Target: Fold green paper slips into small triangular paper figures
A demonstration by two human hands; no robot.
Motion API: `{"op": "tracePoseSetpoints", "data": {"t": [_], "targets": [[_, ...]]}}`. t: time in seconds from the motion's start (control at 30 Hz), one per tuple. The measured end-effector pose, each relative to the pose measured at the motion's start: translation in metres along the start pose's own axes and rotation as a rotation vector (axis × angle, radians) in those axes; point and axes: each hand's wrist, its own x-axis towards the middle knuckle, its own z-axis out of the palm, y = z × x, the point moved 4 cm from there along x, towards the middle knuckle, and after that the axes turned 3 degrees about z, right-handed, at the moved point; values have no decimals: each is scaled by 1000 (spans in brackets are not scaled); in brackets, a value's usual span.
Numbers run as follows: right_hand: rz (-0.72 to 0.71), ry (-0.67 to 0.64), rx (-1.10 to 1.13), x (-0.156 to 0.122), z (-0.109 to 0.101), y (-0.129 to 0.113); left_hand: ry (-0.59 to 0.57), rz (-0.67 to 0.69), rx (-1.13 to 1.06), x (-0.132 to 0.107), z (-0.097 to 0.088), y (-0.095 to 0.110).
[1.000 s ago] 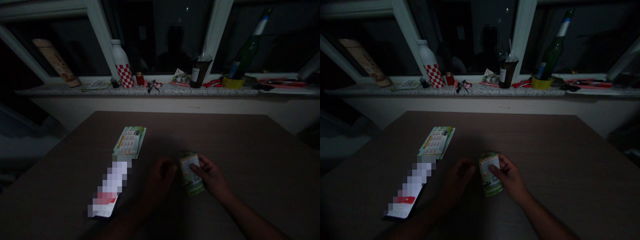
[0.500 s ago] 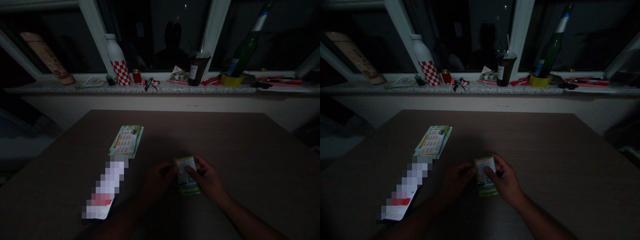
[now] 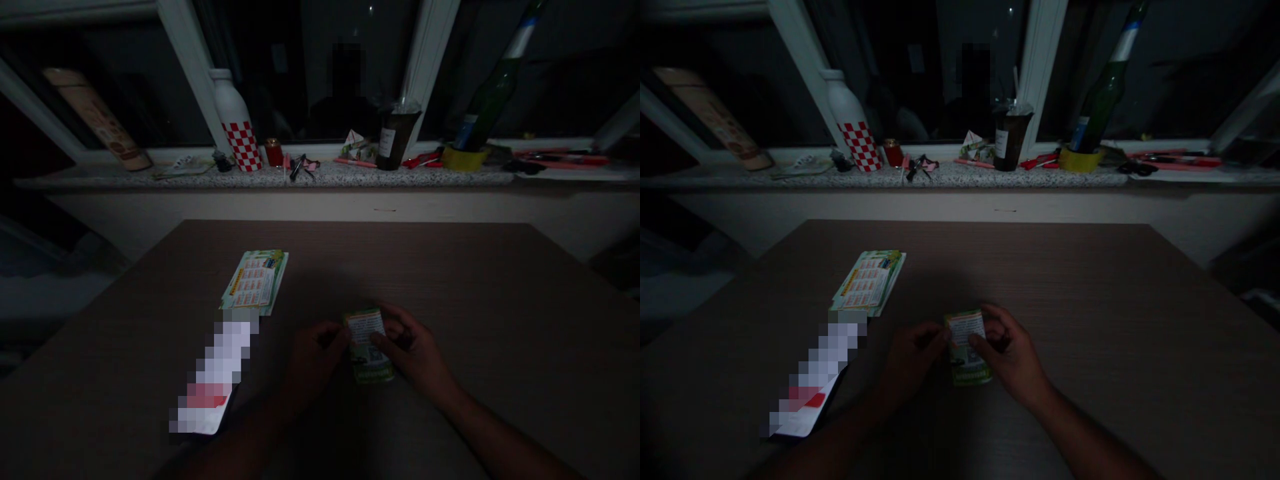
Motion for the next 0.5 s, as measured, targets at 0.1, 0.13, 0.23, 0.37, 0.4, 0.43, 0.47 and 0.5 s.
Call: {"op": "tracePoseSetpoints", "data": {"t": [0.1, 0.13, 0.23, 0.37, 0.4, 0.43, 0.47, 0.5], "targets": [[-1, -9, 18, 1, -2, 3, -8, -9, -21, 0, 0, -1], [3, -16, 28, 1, -2, 3, -12, -6, -24, 0, 1, -2], [22, -18, 52, 2, -1, 3, -17, 10, -27, 0, 0, -3], [26, -11, 51, 1, 0, 1, -6, 7, -30, 0, 0, -6], [27, -12, 48, 1, 0, 1, -9, 13, -31, 0, 0, -6], [30, -13, 44, 1, 0, 1, -13, 21, -28, 0, 0, -6], [33, -17, 42, 1, 0, 1, -15, 29, -23, 0, 0, -6], [35, -18, 42, 1, 0, 1, -16, 34, -16, 1, 0, -6]]}}
